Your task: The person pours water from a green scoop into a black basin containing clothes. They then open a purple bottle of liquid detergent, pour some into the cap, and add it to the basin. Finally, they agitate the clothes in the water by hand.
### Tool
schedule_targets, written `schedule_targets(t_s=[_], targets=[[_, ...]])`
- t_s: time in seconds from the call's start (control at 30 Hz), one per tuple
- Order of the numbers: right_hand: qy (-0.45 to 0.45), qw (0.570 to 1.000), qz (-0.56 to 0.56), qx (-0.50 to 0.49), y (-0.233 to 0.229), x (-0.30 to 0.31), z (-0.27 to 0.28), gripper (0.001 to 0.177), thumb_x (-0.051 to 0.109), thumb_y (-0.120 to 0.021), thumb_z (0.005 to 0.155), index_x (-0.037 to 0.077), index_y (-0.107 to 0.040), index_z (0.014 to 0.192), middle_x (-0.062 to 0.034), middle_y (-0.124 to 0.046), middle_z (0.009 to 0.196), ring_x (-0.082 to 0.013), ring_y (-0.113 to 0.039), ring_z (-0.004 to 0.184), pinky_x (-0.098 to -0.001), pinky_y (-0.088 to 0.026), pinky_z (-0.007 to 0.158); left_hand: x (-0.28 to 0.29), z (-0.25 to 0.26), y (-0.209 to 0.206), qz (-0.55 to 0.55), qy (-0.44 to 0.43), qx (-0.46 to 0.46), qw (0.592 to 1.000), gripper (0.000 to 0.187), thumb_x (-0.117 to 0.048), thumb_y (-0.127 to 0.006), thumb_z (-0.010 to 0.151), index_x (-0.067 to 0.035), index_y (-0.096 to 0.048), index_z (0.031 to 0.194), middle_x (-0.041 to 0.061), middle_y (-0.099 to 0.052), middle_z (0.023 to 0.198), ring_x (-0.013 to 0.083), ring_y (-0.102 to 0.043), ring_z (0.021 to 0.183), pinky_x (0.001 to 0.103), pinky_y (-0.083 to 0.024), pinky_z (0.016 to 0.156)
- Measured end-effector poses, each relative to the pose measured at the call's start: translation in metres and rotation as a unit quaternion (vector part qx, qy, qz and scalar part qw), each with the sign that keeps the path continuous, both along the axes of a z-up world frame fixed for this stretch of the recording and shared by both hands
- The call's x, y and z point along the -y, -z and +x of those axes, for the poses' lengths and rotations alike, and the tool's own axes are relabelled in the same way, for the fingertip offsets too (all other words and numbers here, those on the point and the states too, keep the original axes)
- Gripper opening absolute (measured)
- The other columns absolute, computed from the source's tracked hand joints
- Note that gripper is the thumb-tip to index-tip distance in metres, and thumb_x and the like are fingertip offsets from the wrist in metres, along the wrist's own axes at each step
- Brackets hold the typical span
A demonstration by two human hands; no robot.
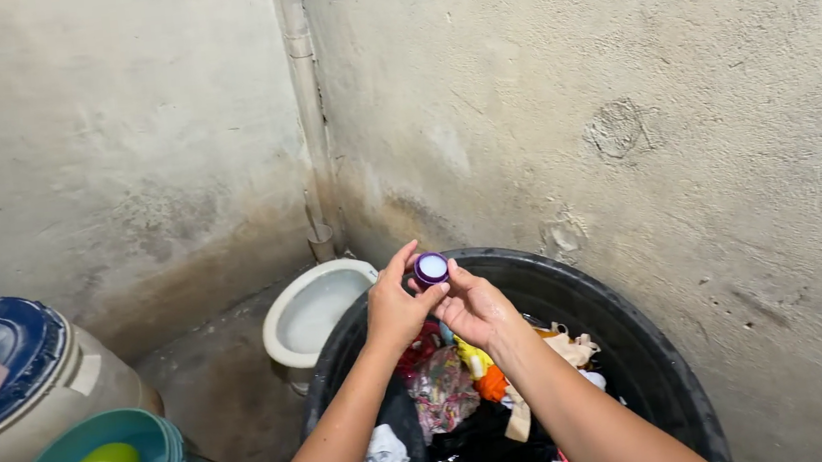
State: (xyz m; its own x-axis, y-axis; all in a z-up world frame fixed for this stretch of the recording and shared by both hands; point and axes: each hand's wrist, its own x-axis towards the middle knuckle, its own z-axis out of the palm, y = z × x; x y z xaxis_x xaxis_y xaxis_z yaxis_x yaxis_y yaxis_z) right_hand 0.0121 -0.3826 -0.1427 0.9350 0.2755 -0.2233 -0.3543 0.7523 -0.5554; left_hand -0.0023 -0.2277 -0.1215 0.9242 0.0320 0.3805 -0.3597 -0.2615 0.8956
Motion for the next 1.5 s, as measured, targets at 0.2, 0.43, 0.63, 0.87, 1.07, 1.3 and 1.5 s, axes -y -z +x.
schedule_targets(t_s=[0.2, 0.43, 0.63, 0.87, 1.07, 1.3, 1.5], targets=[[-0.013, 0.999, -0.020, -0.047, 0.016, 0.036, -0.002, 0.047, 0.038, -0.053, 0.105, 0.002, -0.058, 0.135, -0.0127, -0.066, 0.127, -0.0281, -0.065, 0.112, -0.0474, -0.053, 0.098, 0.027, -0.009, 0.010, -0.035, -0.017, -0.007, 0.999, 0.072, -0.017, -0.087, 0.069, -0.011, -0.063, 0.136, 0.013, -0.075, 0.123, 0.0238, -0.072, 0.115, 0.035, -0.055, 0.097], [0.004, 0.985, -0.139, -0.098, 0.038, 0.077, -0.010, 0.046, 0.040, -0.051, 0.101, 0.015, -0.058, 0.139, -0.0090, -0.064, 0.136, -0.0284, -0.063, 0.116, -0.0507, -0.053, 0.096, 0.046, -0.018, 0.016, -0.063, -0.030, -0.024, 0.997, 0.071, -0.016, -0.088, 0.071, -0.007, -0.062, 0.135, 0.014, -0.075, 0.123, 0.0212, -0.073, 0.114, 0.033, -0.055, 0.098], [-0.005, 0.980, -0.163, -0.112, 0.060, 0.096, -0.014, 0.047, 0.042, -0.049, 0.102, 0.017, -0.059, 0.140, -0.0070, -0.063, 0.137, -0.0260, -0.062, 0.112, -0.0512, -0.052, 0.094, 0.058, -0.025, 0.026, -0.096, -0.021, -0.042, 0.994, 0.072, -0.012, -0.088, 0.072, -0.007, -0.059, 0.138, 0.014, -0.072, 0.129, 0.0187, -0.072, 0.113, 0.032, -0.056, 0.096], [-0.008, 0.979, -0.169, -0.115, 0.075, 0.099, -0.023, 0.047, 0.044, -0.049, 0.102, 0.018, -0.060, 0.140, -0.0051, -0.063, 0.140, -0.0248, -0.061, 0.114, -0.0485, -0.051, 0.091, 0.063, -0.038, 0.039, -0.123, -0.016, -0.093, 0.988, 0.073, -0.007, -0.086, 0.072, -0.007, -0.057, 0.140, 0.011, -0.074, 0.126, 0.0147, -0.075, 0.103, 0.029, -0.060, 0.085], [-0.003, 0.969, -0.207, -0.136, 0.076, 0.102, -0.031, 0.049, 0.045, -0.048, 0.101, 0.020, -0.059, 0.142, -0.0029, -0.063, 0.141, -0.0252, -0.059, 0.119, -0.0492, -0.049, 0.095, 0.062, -0.039, 0.049, -0.128, -0.019, -0.110, 0.986, 0.074, -0.003, -0.084, 0.073, -0.007, -0.055, 0.141, 0.010, -0.075, 0.124, 0.0142, -0.076, 0.097, 0.028, -0.060, 0.083], [0.060, 0.956, -0.272, -0.089, 0.094, 0.124, -0.021, 0.044, 0.033, -0.053, 0.099, 0.017, -0.060, 0.140, -0.0037, -0.066, 0.135, -0.0246, -0.059, 0.116, -0.0446, -0.049, 0.092, 0.055, -0.036, 0.051, -0.134, -0.005, -0.070, 0.988, 0.071, 0.000, -0.084, 0.073, -0.005, -0.058, 0.138, 0.011, -0.077, 0.118, 0.0128, -0.074, 0.097, 0.027, -0.059, 0.085], [0.081, 0.913, -0.397, -0.039, 0.118, 0.134, -0.007, 0.040, 0.017, -0.067, 0.093, 0.009, -0.067, 0.132, -0.0066, -0.069, 0.125, -0.0199, -0.061, 0.106, -0.0367, -0.050, 0.082, 0.044, -0.028, 0.049, -0.106, -0.019, -0.086, 0.990, 0.067, -0.003, -0.086, 0.073, -0.007, -0.061, 0.135, 0.009, -0.079, 0.105, 0.0122, -0.075, 0.093, 0.027, -0.059, 0.082]])
